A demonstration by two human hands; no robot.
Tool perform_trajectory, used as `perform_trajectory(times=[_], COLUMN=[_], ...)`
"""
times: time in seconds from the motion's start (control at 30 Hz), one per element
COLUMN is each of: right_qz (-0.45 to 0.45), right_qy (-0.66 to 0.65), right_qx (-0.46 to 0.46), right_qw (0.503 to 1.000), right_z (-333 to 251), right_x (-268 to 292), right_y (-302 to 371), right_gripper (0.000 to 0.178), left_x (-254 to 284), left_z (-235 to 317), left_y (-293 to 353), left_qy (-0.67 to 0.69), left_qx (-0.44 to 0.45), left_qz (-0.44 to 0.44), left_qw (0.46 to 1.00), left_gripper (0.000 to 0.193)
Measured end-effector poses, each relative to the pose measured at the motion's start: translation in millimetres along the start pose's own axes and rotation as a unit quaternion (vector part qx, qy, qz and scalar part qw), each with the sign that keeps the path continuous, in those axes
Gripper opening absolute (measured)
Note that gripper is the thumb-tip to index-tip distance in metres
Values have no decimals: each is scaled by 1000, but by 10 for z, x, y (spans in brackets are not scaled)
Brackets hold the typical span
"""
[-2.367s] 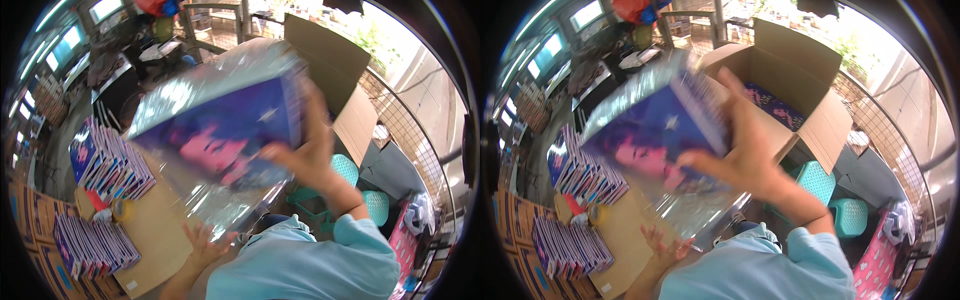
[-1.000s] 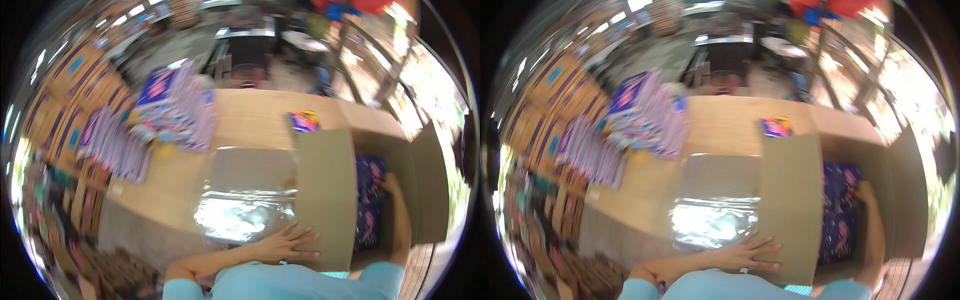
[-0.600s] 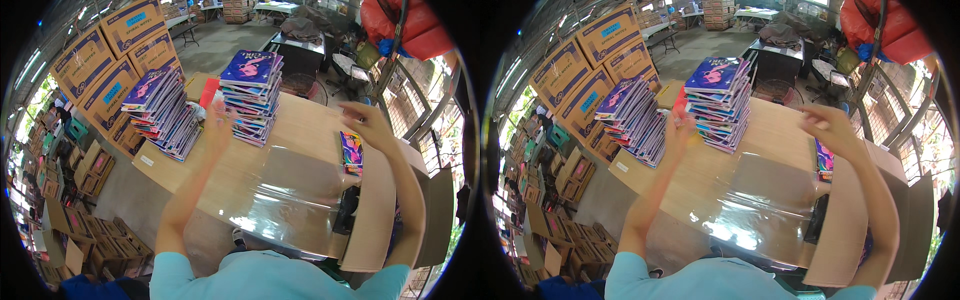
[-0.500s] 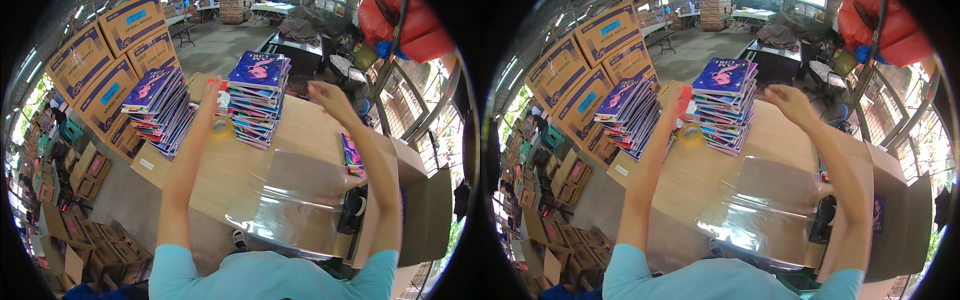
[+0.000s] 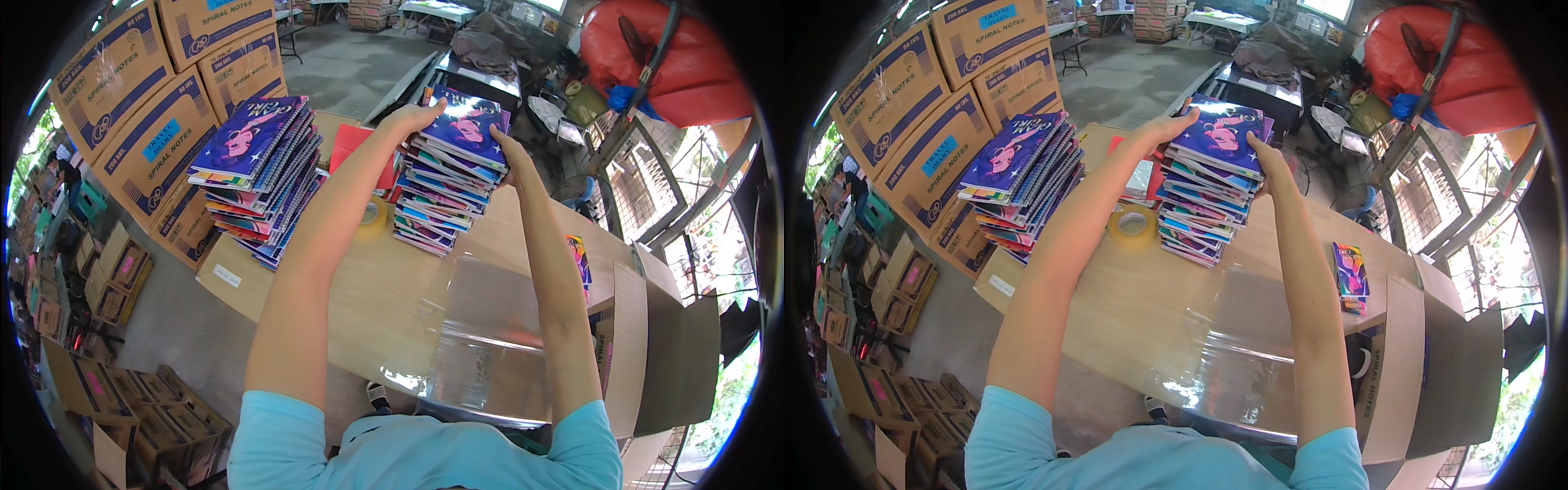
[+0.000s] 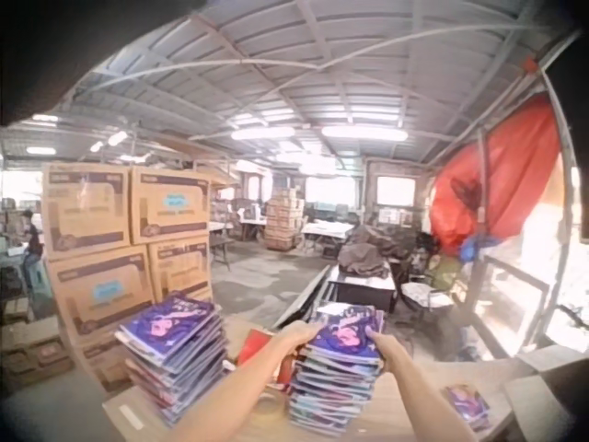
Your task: The person wraps spiral notebooks in clear plastic bags on a wooden table. They place a notebook into a bag, fold the plastic over, and seal it with tape from a dispenser. The wrapped notebooks are then placed into a cardboard box.
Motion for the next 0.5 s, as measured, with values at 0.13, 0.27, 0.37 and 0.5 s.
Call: perform_trajectory(times=[0.13, 0.27, 0.37, 0.5], right_qz=[-73, -115, -99, 106], right_qy=[-112, -201, -150, 184], right_qx=[6, 39, 263, 709], right_qw=[991, 972, 948, 672], right_z=[-61, -109, -110, 176], right_x=[6, 83, 579, 1262], right_y=[-98, 44, 817, 2306], right_gripper=[63, 54, 77, 90], left_x=[-157, -295, -399, -751], left_z=[232, 245, 214, 115], left_y=[127, 112, 574, 1610], left_qy=[133, 289, 430, 487], left_qx=[-9, 0, -41, 124], left_qz=[-82, -95, -161, -263], left_qw=[988, 952, 887, 824], left_gripper=[75, 48, 45, 47])
Point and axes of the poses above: each hand's wrist, its own y-axis away from the middle knuckle, its own x-axis out of the back of the hand, z = x × y, the point moved 8 cm from there along -y, towards the middle knuckle, and after that the axes turned 12 degrees about z, right-handed, at the moved point
